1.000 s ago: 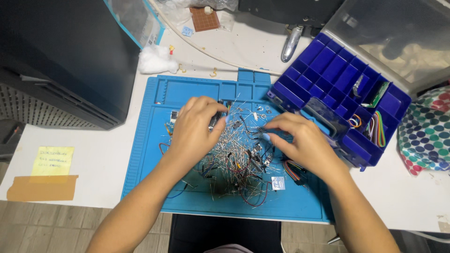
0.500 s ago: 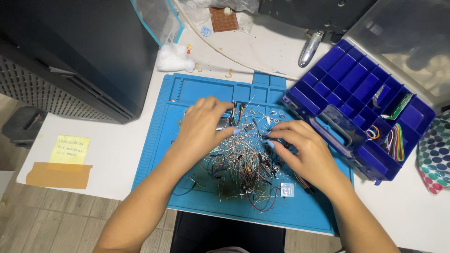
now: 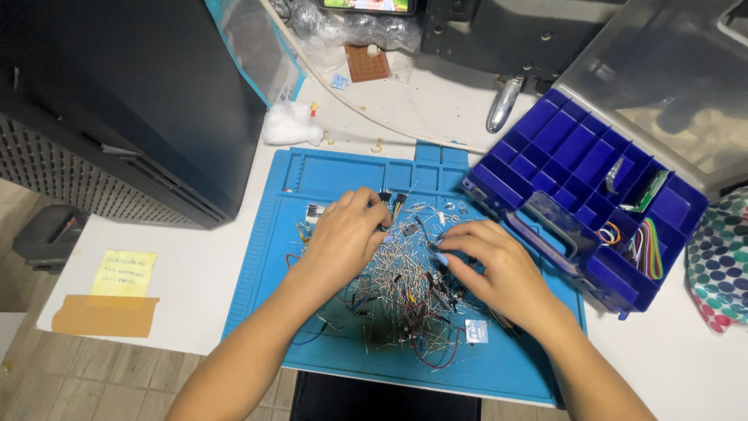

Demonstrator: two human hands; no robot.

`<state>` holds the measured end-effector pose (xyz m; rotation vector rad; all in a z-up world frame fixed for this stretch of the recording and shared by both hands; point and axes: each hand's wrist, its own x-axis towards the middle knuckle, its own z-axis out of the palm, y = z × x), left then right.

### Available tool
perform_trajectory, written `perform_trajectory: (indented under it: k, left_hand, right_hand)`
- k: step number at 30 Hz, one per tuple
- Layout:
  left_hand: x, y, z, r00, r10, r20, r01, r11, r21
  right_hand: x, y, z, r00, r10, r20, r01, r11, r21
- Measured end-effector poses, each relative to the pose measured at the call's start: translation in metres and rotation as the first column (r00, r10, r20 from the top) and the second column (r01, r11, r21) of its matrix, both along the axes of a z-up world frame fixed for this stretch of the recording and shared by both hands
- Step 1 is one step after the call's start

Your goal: The person sorts a tangled pile of wires and small electronic components on a blue mat. They pick up individual items, separate them, and place them into compartments of a blue plastic organizer box.

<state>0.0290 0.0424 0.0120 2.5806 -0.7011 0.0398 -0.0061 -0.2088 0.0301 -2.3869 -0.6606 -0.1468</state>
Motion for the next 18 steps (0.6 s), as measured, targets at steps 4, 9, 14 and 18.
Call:
perform_trajectory:
  k: [4, 9, 14, 18]
  left_hand:
    - [0.002, 0.000, -0.008, 0.999, 0.001, 0.033, -0.002, 1.000, 0.007]
    - [0.001, -0.002, -0.010, 0.991, -0.010, 0.134, 0.010, 1.000, -0.003]
    - [-0.001, -0.010, -0.013, 0.984, -0.028, 0.178, 0.044, 0.995, -0.087]
    - [-0.008, -0.016, 0.005, 0.989, -0.058, 0.134, 0.096, 0.949, -0.300]
  right_hand:
    - [-0.002, 0.000, 0.002, 1.000, 0.003, 0.000, -0.003, 1.000, 0.012]
    - [-0.003, 0.000, 0.006, 0.999, 0.004, -0.046, -0.003, 1.000, 0.011]
    - [-0.002, 0.000, 0.007, 0.999, 0.006, -0.041, -0.005, 1.000, 0.016]
    - [-0.004, 0.003, 0.008, 1.000, 0.008, 0.002, -0.008, 0.998, 0.068]
